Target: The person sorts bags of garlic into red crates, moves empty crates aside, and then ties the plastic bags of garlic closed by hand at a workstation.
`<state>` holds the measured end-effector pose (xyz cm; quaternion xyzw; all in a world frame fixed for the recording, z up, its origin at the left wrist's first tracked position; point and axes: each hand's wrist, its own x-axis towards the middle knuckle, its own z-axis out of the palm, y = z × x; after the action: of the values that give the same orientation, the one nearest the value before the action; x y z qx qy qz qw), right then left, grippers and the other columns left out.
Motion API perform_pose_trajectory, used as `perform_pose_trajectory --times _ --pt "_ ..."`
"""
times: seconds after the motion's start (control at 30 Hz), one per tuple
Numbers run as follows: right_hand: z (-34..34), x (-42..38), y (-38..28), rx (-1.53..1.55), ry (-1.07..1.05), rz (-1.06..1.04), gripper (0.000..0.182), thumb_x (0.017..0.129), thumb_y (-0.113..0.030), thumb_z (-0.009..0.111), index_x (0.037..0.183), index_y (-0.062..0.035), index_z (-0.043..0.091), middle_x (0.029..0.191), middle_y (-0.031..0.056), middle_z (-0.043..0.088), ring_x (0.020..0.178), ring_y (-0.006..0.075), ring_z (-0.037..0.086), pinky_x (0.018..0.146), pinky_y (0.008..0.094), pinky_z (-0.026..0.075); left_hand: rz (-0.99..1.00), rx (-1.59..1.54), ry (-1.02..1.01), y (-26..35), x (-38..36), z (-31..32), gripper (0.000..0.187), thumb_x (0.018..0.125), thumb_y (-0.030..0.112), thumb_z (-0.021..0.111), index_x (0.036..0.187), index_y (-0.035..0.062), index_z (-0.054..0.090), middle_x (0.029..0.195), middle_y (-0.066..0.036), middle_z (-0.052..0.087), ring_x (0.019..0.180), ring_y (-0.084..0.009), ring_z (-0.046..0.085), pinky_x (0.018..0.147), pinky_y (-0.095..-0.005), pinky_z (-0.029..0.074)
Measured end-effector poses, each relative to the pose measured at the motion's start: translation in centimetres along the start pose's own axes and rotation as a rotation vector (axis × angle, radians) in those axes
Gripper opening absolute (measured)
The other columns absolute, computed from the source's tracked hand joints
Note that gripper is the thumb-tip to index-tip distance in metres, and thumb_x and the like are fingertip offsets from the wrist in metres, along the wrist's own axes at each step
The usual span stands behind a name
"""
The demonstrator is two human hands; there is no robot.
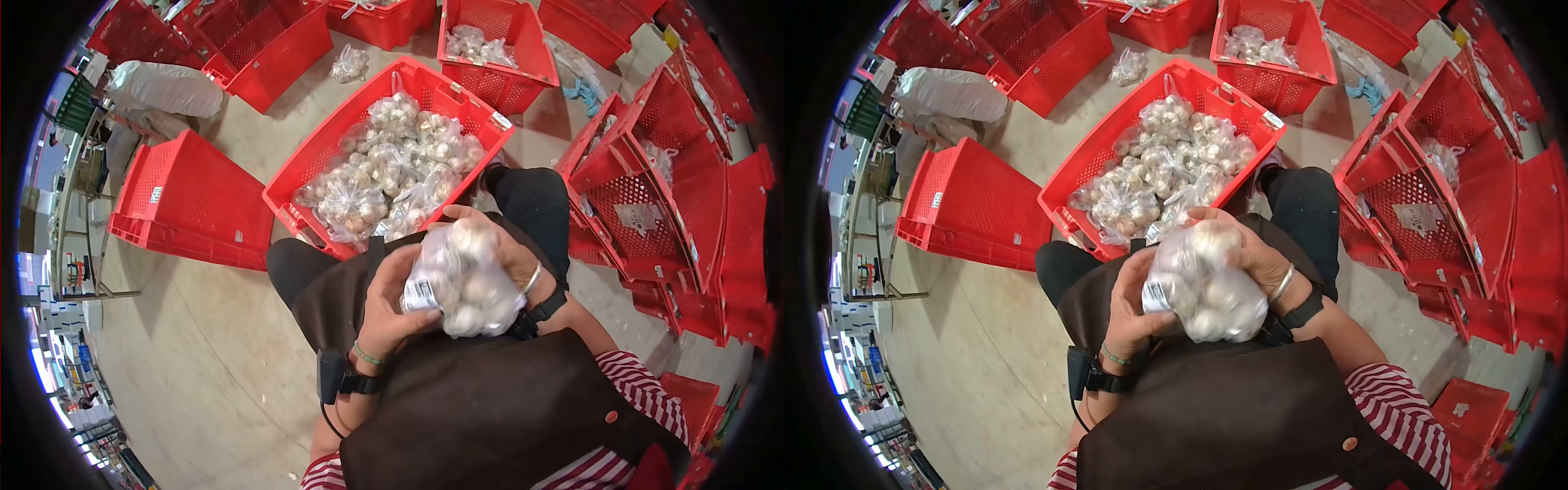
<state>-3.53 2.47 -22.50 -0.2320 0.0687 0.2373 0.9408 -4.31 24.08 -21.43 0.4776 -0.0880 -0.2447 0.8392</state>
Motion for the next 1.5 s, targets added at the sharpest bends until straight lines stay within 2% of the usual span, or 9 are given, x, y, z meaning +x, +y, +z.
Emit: perform_pose_trajectory --times 0.07,0.17,0.5,0.77,0.97,1.03,1.2,1.43,1.5 --pt "0.7 -0.3 -0.5 -0.266 -0.098 -0.051 0.096 0.057 -0.006 0.09 0.139 -0.0042 0.039 0.135 0.0129 0.051 0.125 0.0228 0.05 0.107 0.0368 0.04 0.02 0.017 -0.006 -0.9 -0.8 -0.7 0.084 0.064 0.006 0.084 0.136 -0.0025 0.042 0.133 -0.015 0.052 0.125 -0.0239 0.049 0.107 -0.0372 0.036" --pt "1.6 -1.0 -0.2 -0.448 -0.114 -0.124 0.095 0.056 0.0 0.089 0.138 -0.0036 0.04 0.134 0.0119 0.052 0.126 0.0214 0.049 0.108 0.0356 0.039 0.03 0.034 -0.028 -0.7 -1.5 -1.2 0.084 0.063 0.005 0.086 0.134 -0.0032 0.043 0.132 -0.015 0.053 0.124 -0.0237 0.05 0.108 -0.0377 0.036" --pt "1.3 -0.8 -0.4 -0.217 0.066 -0.028 0.071 0.066 0.004 0.079 0.13 -0.0025 0.049 0.115 0.0061 0.059 0.11 0.0175 0.058 0.098 0.0332 0.046 -0.073 -0.054 -0.034 0.0 -1.7 -0.9 0.076 0.069 0.02 0.085 0.131 -0.0002 0.045 0.122 -0.009 0.058 0.112 -0.018 0.057 0.097 -0.032 0.044" --pt "1.0 -0.4 0.3 -0.335 -0.049 -0.096 0.084 0.072 -0.002 0.081 0.141 -0.0054 0.035 0.122 0.0081 0.056 0.116 0.0194 0.055 0.1 0.0354 0.045 -0.107 -0.162 0.001 -0.1 -1.3 -1.3 0.072 0.075 0.028 0.081 0.131 -0.0001 0.044 0.12 -0.009 0.059 0.11 -0.0183 0.058 0.096 -0.0325 0.045" --pt "2.0 0.4 0.5 -0.237 0.058 -0.038 0.052 0.082 -0.006 0.075 0.128 0.0003 0.051 0.115 0.0096 0.063 0.107 0.0187 0.061 0.094 0.0338 0.05 -0.08 -0.225 0.069 -0.1 -0.5 -0.4 0.074 0.085 0.036 0.069 0.14 -0.002 0.037 0.132 -0.014 0.052 0.12 -0.0244 0.054 0.102 -0.0389 0.042" --pt "2.0 0.3 0.3 -0.093 0.21 0.123 0.036 0.089 -0.013 0.069 0.119 0.002 0.058 0.109 0.0096 0.066 0.101 0.0187 0.064 0.091 0.0332 0.052 -0.141 -0.334 0.168 -1.0 -0.6 -0.9 0.065 0.091 0.035 0.062 0.139 -0.0023 0.038 0.131 -0.014 0.053 0.118 -0.0256 0.055 0.102 -0.04 0.043" --pt "1.4 0.2 0.3 -0.135 -0.03 0.014 0.061 0.088 -0.017 0.07 0.138 -0.0044 0.037 0.129 0.0109 0.053 0.122 0.021 0.052 0.102 0.0347 0.044 -0.145 -0.408 0.307 -1.6 -0.5 -2.1 0.053 0.096 0.033 0.054 0.136 -0.0007 0.043 0.132 -0.015 0.054 0.118 -0.0281 0.056 0.103 -0.0427 0.044" --pt "1.4 0.5 -0.3 -0.258 0.129 0.009 0.062 0.087 -0.007 0.065 0.141 -0.0043 0.033 0.127 0.0097 0.053 0.117 0.0202 0.055 0.096 0.0344 0.049 -0.178 -0.626 0.294 -0.6 -0.1 -1.5 0.056 0.095 0.038 0.056 0.136 0.002 0.046 0.134 -0.015 0.054 0.121 -0.0295 0.054 0.105 -0.044 0.042" --pt "0.9 0.9 -0.4 -0.149 0.146 0.026 0.065 0.089 -0.006 0.063 0.144 -0.005 0.029 0.127 0.0102 0.052 0.116 0.0205 0.056 0.093 0.0345 0.05 -0.199 -0.678 0.164 -1.1 -1.2 -2.3 0.066 0.087 0.027 0.066 0.14 -0.0015 0.038 0.136 -0.016 0.051 0.124 -0.0309 0.052 0.106 -0.0447 0.04"
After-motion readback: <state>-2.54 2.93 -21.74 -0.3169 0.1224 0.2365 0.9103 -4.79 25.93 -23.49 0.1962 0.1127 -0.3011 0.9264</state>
